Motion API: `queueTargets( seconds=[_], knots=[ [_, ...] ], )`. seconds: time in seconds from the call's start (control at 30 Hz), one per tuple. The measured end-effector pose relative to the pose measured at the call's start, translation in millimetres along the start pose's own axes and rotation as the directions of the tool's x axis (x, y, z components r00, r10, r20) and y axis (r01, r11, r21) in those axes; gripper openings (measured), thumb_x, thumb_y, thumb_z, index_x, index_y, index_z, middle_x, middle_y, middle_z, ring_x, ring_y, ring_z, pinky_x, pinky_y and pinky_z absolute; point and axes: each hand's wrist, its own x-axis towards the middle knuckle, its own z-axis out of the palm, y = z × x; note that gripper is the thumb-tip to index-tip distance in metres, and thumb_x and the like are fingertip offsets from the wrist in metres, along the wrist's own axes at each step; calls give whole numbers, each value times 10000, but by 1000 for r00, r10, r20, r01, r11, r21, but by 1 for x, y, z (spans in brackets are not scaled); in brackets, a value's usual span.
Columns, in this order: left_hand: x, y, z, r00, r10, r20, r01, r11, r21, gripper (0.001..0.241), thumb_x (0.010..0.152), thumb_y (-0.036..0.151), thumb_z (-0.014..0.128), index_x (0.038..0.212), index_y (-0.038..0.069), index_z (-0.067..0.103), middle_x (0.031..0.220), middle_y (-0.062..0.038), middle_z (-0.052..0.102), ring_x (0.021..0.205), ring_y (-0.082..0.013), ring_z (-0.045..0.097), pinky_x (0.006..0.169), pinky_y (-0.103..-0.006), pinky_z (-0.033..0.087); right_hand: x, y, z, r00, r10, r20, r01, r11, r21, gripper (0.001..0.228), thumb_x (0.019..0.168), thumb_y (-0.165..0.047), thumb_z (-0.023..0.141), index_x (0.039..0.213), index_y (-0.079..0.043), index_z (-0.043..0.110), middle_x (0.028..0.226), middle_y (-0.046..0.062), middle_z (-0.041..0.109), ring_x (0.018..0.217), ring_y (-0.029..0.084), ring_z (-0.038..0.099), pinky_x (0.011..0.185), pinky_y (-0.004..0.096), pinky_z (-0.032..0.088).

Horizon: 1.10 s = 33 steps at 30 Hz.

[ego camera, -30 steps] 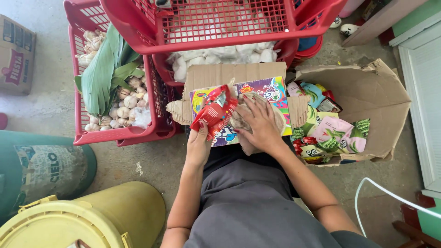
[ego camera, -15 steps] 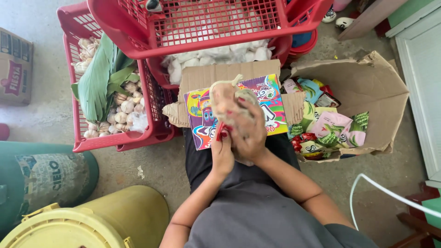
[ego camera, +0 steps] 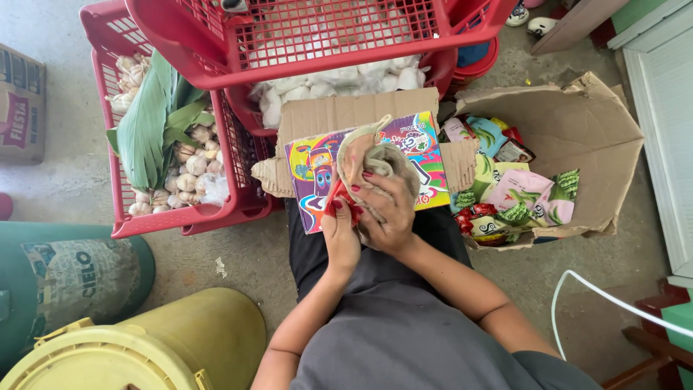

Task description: Wiping down packaged grocery items with a cloth and organizing them into a red plastic crate.

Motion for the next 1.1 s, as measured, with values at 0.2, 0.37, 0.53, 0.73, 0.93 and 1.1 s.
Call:
queueTargets(
  seconds=[0.2,0.37,0.53,0.73,0.93,1.1],
  knots=[
    [-13,-58,-34,968,-65,241,150,921,-358,593,1093,270,396,1512,-139,302,1621,-213,327,1408,-268,426,1192,-356,348,37,44,-12,953,304,-3,-302,948,102,297,1055,-321,599,1192,-91,727,1128,224,622,1047,393,622,892,514,540],
    [-2,-59,-17,996,80,-39,-88,948,-307,487,1089,292,443,1402,-73,520,1371,-254,581,1198,-283,614,1064,-483,485,38,27,-39,923,374,-87,-344,907,243,489,1108,-199,534,1538,-94,325,1263,186,504,975,267,640,809,357,619],
    [-1,-73,-22,996,83,-31,-88,957,-278,492,1101,312,434,1443,-35,503,1265,-204,645,1142,-205,611,1057,-456,493,16,-6,-29,986,152,-61,-157,984,-80,497,935,-570,661,1145,-130,756,1144,129,674,1030,350,668,927,453,530],
    [-9,-75,-29,998,61,22,-53,961,-270,449,1083,270,455,1369,-54,576,1208,-220,680,1101,-224,646,1021,-441,512,39,12,-38,985,172,27,-166,976,-144,226,985,-316,640,1091,-172,777,1167,82,635,1071,310,626,981,452,509],
    [8,-69,-37,992,44,120,-27,990,-136,552,1095,348,409,1534,14,427,1439,-206,566,1268,-257,557,1105,-465,450,57,1,-46,921,385,-59,-388,920,-55,310,1009,-297,640,1226,-92,725,1154,148,633,1062,314,630,985,465,486],
    [1,-63,-27,980,-10,200,48,981,-188,583,1076,306,513,1583,59,365,1514,-197,505,1352,-260,489,1159,-474,397,30,-24,-30,969,207,137,-185,970,-158,488,923,-314,725,1355,-94,668,1240,167,619,1118,412,627,976,539,482]
  ],
)
